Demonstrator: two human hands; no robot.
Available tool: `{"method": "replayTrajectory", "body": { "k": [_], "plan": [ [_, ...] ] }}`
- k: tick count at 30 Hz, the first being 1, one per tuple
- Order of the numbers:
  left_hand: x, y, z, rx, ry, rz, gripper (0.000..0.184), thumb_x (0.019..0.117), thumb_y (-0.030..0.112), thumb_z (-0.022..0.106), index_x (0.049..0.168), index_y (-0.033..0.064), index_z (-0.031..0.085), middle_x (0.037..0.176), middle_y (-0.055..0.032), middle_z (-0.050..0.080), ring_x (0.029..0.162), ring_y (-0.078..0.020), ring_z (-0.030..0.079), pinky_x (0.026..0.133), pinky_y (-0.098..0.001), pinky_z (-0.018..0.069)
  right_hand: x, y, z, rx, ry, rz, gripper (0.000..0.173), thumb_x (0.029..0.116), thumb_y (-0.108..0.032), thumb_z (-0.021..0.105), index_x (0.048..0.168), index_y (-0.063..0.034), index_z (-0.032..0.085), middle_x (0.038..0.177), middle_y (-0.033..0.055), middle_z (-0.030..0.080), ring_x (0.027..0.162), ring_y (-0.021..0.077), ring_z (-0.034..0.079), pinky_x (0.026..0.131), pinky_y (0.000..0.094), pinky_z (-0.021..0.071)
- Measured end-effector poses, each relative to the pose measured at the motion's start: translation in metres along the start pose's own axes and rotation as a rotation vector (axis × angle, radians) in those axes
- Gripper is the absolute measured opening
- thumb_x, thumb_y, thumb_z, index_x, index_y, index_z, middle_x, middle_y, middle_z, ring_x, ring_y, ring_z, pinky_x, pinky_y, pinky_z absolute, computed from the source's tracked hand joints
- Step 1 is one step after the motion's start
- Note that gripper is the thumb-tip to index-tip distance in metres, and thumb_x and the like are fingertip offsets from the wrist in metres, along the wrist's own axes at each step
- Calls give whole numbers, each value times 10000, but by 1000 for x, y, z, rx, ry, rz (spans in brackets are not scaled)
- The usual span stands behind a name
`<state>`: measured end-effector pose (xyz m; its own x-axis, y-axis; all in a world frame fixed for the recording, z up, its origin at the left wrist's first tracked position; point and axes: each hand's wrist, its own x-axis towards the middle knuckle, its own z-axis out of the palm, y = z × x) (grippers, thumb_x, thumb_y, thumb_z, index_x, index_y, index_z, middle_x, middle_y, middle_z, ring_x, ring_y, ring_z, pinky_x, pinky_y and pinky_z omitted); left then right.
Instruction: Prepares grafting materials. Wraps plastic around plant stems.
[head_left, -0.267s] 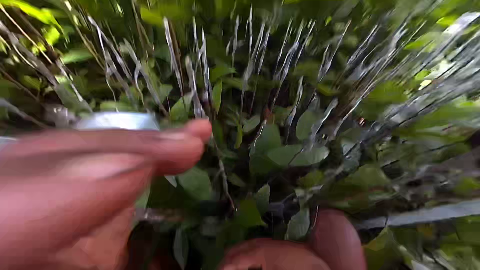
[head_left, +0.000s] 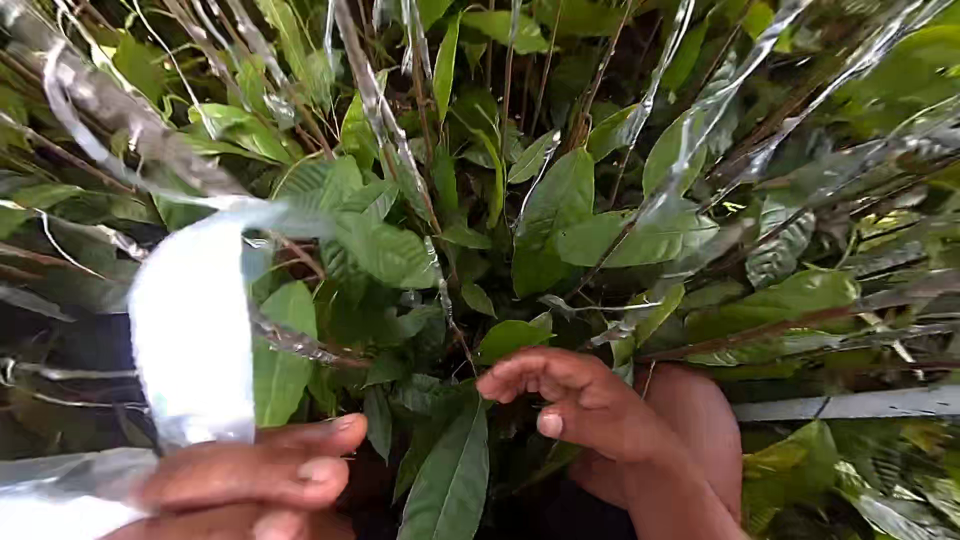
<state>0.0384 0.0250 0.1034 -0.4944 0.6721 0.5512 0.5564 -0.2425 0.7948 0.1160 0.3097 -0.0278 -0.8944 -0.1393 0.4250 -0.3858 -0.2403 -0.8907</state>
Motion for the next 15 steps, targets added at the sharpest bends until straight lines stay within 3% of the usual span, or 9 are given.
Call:
{"method": "replayTrajectory", "body": {
  "k": [2,6,9,12,15],
  "plan": [
    [-14,-7,-6,-24,-52,11,323,986,345,669,1215,125,726,1251,14,711,1202,-171,664,1088,-384,532,-1,0,-7,53,-18,-13,492,997,-411,649,1318,-39,631,1263,88,698,1156,185,668,997,354,555],
    [-36,8,-3,-26,84,-13,309,982,397,638,1053,116,746,1048,7,759,1053,-146,721,977,-310,566,-4,4,-1,47,-101,0,539,981,-481,647,1319,-62,639,1278,82,696,1168,187,665,1002,352,553],
    [-84,6,-52,-49,109,50,278,1029,350,565,1085,130,724,1050,-20,751,1014,-201,732,946,-378,596,-1,10,22,227,-238,-3,551,974,-524,628,1366,-137,629,1320,79,681,1180,210,668,994,366,565],
    [-130,-3,-92,-73,272,66,242,1017,354,582,1130,197,728,1039,8,742,957,-181,728,872,-368,613,1,23,51,399,-382,135,578,969,-506,650,1396,-120,602,1381,118,639,1221,259,651,1007,405,567],
    [-162,-8,-115,-79,485,97,212,1013,326,604,1124,194,727,1015,12,727,917,-157,710,855,-336,605,-4,44,65,175,-428,387,612,964,-497,666,1405,-81,583,1400,109,623,1263,236,620,1034,400,548]
  ]
}}
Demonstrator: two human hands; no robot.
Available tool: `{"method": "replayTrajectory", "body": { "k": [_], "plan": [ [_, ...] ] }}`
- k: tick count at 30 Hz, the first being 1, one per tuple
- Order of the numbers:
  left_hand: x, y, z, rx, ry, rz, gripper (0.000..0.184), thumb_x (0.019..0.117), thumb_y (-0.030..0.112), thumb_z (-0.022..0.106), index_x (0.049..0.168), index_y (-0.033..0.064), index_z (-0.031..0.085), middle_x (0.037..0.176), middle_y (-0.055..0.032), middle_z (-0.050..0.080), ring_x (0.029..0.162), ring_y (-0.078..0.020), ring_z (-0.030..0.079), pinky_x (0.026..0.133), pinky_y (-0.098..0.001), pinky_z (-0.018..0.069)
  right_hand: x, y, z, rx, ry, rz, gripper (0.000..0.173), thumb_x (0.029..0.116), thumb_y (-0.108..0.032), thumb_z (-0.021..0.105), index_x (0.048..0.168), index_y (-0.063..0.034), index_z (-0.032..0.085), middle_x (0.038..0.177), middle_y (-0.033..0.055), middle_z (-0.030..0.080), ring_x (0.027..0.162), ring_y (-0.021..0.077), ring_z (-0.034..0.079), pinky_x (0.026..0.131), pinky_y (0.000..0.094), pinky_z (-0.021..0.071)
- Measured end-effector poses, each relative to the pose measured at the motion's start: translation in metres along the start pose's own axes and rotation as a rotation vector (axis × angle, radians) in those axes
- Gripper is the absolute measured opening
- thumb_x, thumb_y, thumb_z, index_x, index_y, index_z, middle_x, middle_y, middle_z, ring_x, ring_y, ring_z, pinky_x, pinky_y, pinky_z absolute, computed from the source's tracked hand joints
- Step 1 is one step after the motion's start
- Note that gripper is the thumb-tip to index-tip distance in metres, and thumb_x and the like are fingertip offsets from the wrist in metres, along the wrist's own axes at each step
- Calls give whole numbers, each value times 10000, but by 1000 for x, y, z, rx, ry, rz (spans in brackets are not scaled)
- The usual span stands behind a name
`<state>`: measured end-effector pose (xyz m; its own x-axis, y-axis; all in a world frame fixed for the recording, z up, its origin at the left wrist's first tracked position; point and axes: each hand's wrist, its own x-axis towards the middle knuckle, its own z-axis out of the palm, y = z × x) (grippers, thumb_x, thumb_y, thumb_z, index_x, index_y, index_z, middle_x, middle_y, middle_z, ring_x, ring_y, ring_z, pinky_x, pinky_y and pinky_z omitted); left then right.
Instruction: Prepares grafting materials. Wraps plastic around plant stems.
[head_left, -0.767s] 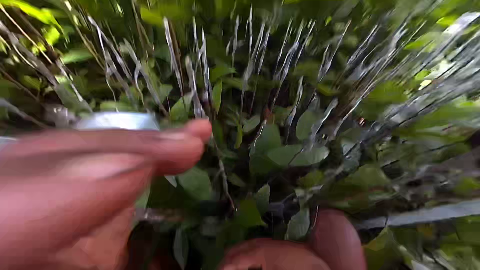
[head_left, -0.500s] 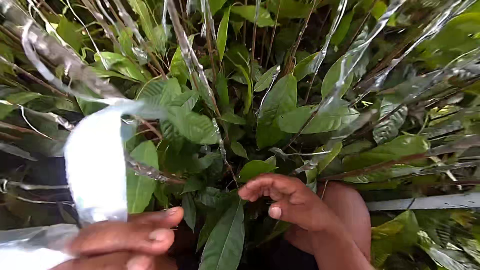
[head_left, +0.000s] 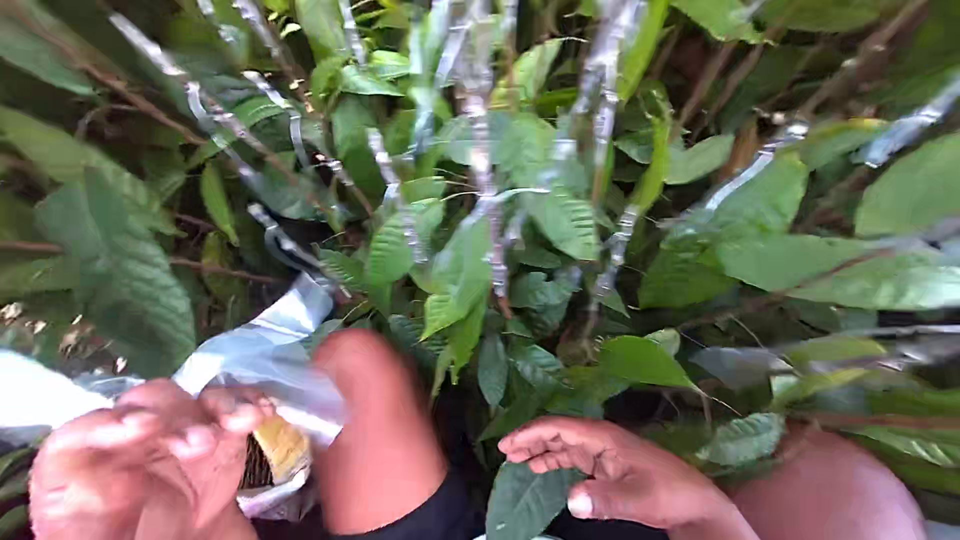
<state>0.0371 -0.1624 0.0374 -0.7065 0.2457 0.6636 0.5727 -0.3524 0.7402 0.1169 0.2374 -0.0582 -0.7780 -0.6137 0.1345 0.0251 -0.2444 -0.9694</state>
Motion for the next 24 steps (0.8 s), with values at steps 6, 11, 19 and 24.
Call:
{"method": "replayTrajectory", "body": {
  "k": [6,11,19,24],
  "plan": [
    [-27,19,-38,489,289,88,181,1029,314,613,1123,226,740,1003,66,750,885,-116,729,828,-331,629,15,27,-10,-836,283,488,508,969,-333,688,1369,-27,625,1310,175,679,1214,324,658,1033,569,515],
    [-71,-8,-72,970,339,-194,254,1028,287,602,1091,79,733,1019,5,741,921,-68,706,838,-295,609,28,34,-15,-1091,209,828,519,974,-365,692,1221,90,669,1120,375,666,1092,564,633,965,744,447],
    [-94,-77,-87,1128,50,-965,325,1061,274,538,1250,73,711,1152,-160,732,1096,-331,697,987,-600,511,34,45,-12,-1089,78,924,417,981,-301,684,1163,73,714,1085,329,704,1095,511,662,996,683,465],
    [-101,-129,-63,971,-171,-1234,360,1068,289,519,1319,79,669,1199,-206,702,1154,-386,661,1023,-613,479,36,46,-11,-1108,55,944,415,983,-289,681,1175,78,708,1121,322,703,1121,497,662,1019,664,464]
  ]
}}
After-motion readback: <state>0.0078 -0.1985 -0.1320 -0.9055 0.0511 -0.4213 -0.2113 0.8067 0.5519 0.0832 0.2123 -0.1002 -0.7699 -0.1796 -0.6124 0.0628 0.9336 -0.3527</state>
